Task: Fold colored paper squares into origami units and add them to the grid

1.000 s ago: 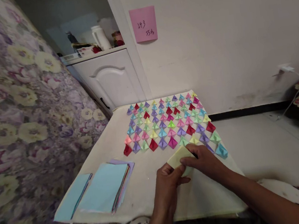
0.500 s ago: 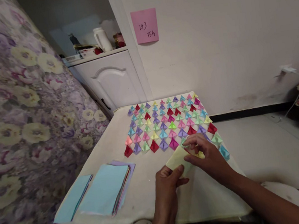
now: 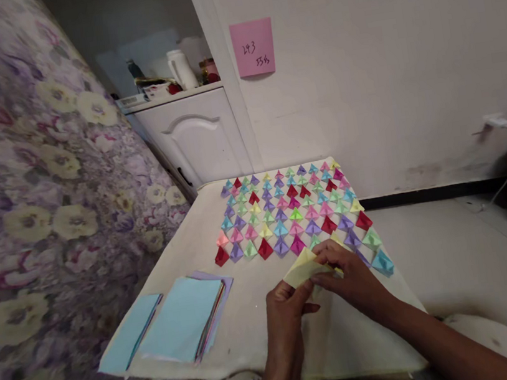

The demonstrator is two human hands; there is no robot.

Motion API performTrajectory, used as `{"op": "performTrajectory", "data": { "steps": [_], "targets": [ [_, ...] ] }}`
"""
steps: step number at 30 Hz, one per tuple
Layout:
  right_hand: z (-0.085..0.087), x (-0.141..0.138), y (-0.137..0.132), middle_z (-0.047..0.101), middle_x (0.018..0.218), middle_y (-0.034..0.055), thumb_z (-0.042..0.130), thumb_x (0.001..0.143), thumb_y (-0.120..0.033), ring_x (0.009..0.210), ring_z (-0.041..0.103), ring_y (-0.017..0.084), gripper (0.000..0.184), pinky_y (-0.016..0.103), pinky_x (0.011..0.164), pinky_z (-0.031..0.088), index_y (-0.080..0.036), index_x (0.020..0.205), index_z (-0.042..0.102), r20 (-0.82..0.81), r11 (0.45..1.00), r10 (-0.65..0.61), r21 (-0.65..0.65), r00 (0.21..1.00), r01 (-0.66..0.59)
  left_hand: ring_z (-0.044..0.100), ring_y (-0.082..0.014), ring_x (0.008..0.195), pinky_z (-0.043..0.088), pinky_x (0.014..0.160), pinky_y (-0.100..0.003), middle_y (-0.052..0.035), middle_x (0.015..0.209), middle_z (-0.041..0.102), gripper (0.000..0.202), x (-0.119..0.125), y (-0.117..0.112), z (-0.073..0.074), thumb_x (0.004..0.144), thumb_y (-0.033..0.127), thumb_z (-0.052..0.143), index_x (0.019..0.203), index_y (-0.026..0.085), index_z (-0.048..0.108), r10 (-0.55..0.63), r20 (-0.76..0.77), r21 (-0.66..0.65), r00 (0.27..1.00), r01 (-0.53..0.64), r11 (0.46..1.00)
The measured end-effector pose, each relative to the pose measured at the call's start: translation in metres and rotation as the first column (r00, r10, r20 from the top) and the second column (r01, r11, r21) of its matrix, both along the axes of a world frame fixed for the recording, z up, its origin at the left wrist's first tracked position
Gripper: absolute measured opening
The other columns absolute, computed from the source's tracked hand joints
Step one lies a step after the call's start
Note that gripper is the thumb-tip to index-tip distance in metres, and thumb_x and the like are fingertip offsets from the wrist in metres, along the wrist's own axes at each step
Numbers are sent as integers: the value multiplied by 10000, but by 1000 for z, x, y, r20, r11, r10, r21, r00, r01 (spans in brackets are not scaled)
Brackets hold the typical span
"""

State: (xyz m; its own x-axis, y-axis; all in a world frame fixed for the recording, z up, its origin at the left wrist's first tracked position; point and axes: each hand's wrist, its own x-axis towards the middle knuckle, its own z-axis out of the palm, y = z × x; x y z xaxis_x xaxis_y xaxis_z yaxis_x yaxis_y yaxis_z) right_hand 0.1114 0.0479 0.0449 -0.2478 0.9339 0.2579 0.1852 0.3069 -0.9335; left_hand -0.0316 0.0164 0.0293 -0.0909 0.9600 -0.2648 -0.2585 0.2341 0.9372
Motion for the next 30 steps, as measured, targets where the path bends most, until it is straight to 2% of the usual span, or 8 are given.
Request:
{"op": "performTrajectory", "data": {
  "steps": [6,10,15,19,23,26,30],
  "targets": [
    [1,-1,-2,556,898,22,626,724,-170,895,539,185,45,280,785,416,-203,738,654,-41,1000,22,3,999,-22,568,-134,636,458,502,-206,-33,744,703,241,-1,-1,1,647,291,715,843,151,734,-13,-21,24,1000,13,1000],
    [4,-1,-3,560,856,21,600,738,-171,830,548,173,74,259,718,432,-195,704,661,-36,998,47,-33,998,-48,549,-132,625,434,499,-204,-45,737,703,264,0,-2,2,657,294,713,871,140,731,-30,-56,22,998,31,999],
    [3,-2,-5,554,865,18,623,739,-178,839,553,174,65,259,715,431,-197,695,667,-29,998,38,-41,999,-39,534,-128,646,412,519,-201,-52,777,701,236,0,-3,3,683,269,692,880,142,724,-46,-16,22,999,46,999],
    [-3,-3,-5,554,900,19,634,743,-173,870,554,176,81,274,749,436,-225,764,691,-41,999,38,26,998,-37,487,-106,587,374,498,-195,-24,680,660,182,-1,-2,1,674,244,682,811,131,719,-17,0,40,1000,17,999],
    [-8,-3,-5,553,903,17,593,759,-105,862,558,167,199,274,736,444,-257,834,697,-64,989,97,118,993,-89,342,-60,453,276,440,-188,41,481,512,67,-3,1,-3,644,184,657,645,119,671,33,0,63,999,-33,997],
    [-11,-2,-5,550,909,20,573,749,-58,864,555,168,265,278,727,441,-264,858,697,-46,978,122,177,991,-112,295,-52,412,221,419,-199,57,420,437,93,-4,1,-4,635,138,596,543,125,585,17,19,64,1000,-18,998],
    [-9,-1,-6,548,920,26,540,739,-24,882,548,175,311,292,746,436,-259,878,690,-3,962,155,227,988,-150,293,-50,383,181,408,-207,56,407,435,100,-5,1,-2,639,118,548,541,134,545,-25,57,53,998,22,998]
  ]
}}
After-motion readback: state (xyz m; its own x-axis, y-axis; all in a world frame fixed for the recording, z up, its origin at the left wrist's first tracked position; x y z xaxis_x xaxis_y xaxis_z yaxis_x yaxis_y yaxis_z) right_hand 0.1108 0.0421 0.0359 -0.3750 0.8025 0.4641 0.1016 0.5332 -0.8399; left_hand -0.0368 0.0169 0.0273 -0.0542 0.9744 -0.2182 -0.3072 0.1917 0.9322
